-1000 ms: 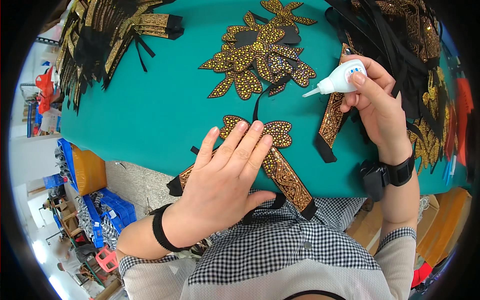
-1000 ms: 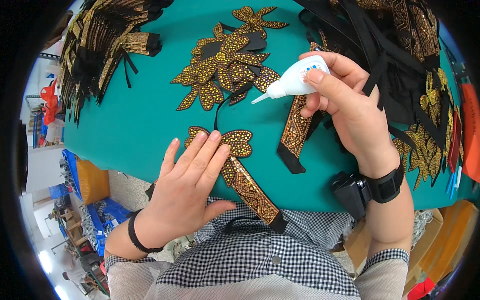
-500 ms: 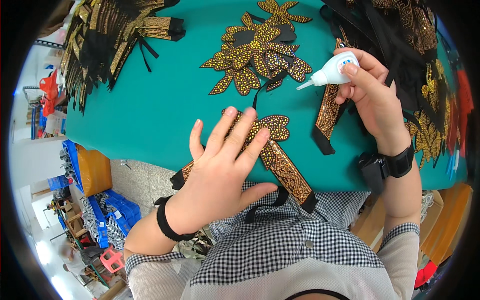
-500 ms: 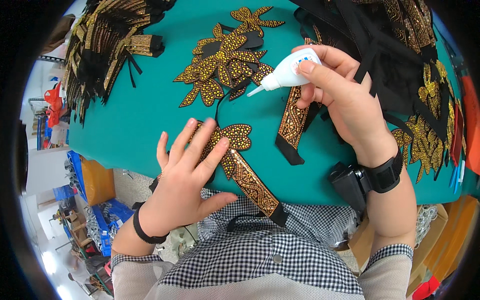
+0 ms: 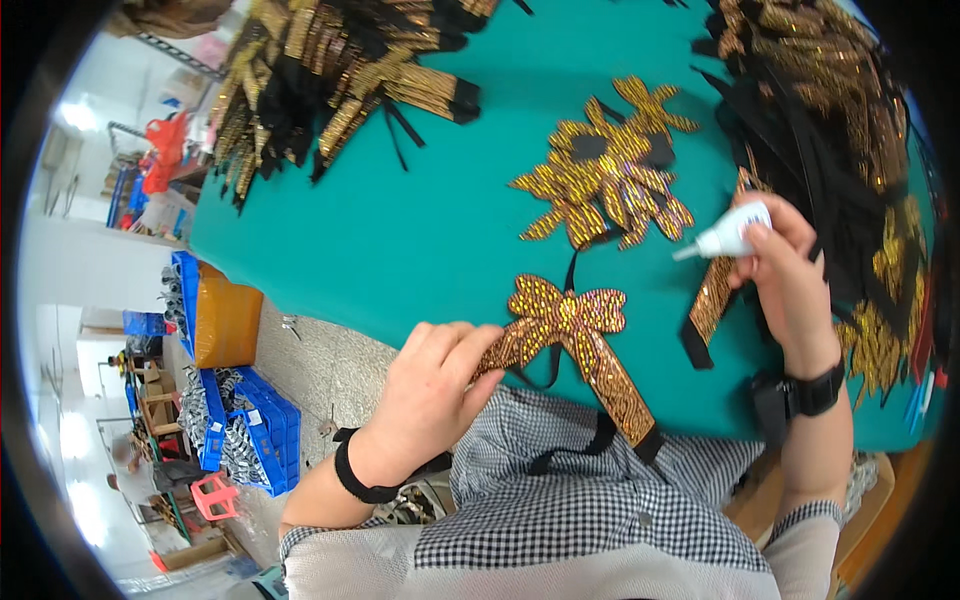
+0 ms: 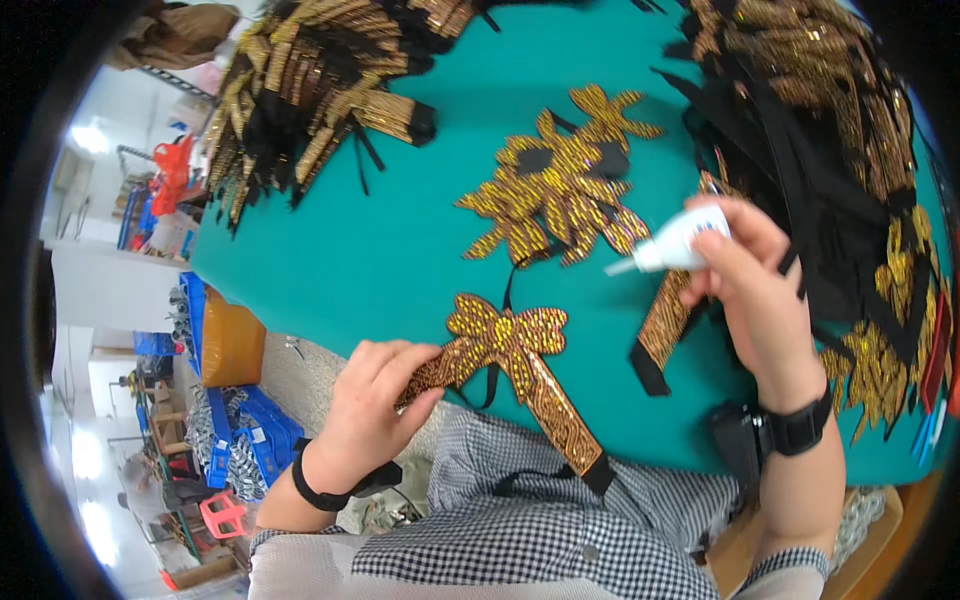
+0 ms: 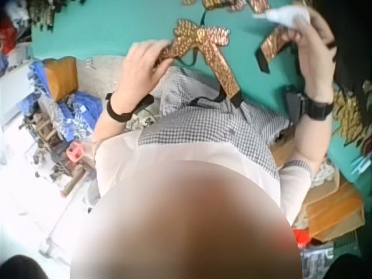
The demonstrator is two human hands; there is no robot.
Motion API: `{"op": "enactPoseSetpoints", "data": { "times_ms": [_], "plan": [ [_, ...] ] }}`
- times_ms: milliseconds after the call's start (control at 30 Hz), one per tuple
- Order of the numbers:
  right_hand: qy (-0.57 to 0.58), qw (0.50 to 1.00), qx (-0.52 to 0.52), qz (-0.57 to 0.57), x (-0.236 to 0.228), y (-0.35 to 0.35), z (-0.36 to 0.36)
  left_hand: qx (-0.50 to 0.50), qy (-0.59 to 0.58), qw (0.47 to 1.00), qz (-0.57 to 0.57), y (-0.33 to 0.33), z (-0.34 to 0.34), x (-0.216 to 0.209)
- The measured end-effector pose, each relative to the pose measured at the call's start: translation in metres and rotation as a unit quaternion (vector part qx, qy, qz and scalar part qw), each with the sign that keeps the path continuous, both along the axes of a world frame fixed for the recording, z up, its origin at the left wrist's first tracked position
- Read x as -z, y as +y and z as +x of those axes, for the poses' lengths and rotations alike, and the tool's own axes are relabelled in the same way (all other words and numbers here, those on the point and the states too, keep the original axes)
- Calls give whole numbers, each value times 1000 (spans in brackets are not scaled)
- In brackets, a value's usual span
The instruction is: The recorder applies glue to small butterfly-shaped shoe decorations and attaches them to a larger shoe component.
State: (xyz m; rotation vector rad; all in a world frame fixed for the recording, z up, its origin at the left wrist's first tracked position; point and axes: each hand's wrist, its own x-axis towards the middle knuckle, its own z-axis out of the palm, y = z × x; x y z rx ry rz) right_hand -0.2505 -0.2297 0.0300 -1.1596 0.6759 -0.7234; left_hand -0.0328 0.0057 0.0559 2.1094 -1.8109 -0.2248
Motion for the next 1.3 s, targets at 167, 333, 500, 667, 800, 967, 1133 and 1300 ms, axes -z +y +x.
{"op": "enactPoseSetpoints", "data": {
  "times_ms": [167,333,500,667,800,967,1133,1300],
  "plan": [
    [-9,1000,-5,16,0,1,-2,-73,-105,983,-132,-1,58,-17],
    [-9,1000,-10,21,-4,2,1,-171,-159,953,-195,-53,162,-20],
    [-2,1000,-14,26,-5,3,2,-233,-172,943,-167,-112,234,-8],
    [-6,999,-4,38,-5,3,0,-258,-173,945,-99,-130,255,7],
    [0,999,-9,31,-8,5,-3,-200,-157,956,-145,-120,258,7],
    [-69,995,-46,53,-9,-1,-2,-119,-290,935,-168,-114,242,-5],
    [-191,980,-37,30,-8,-10,-16,133,-109,968,-184,-146,68,-29],
    [-218,976,-29,15,-11,-13,-14,411,-184,886,-111,-155,-49,-13]
  ]
}}
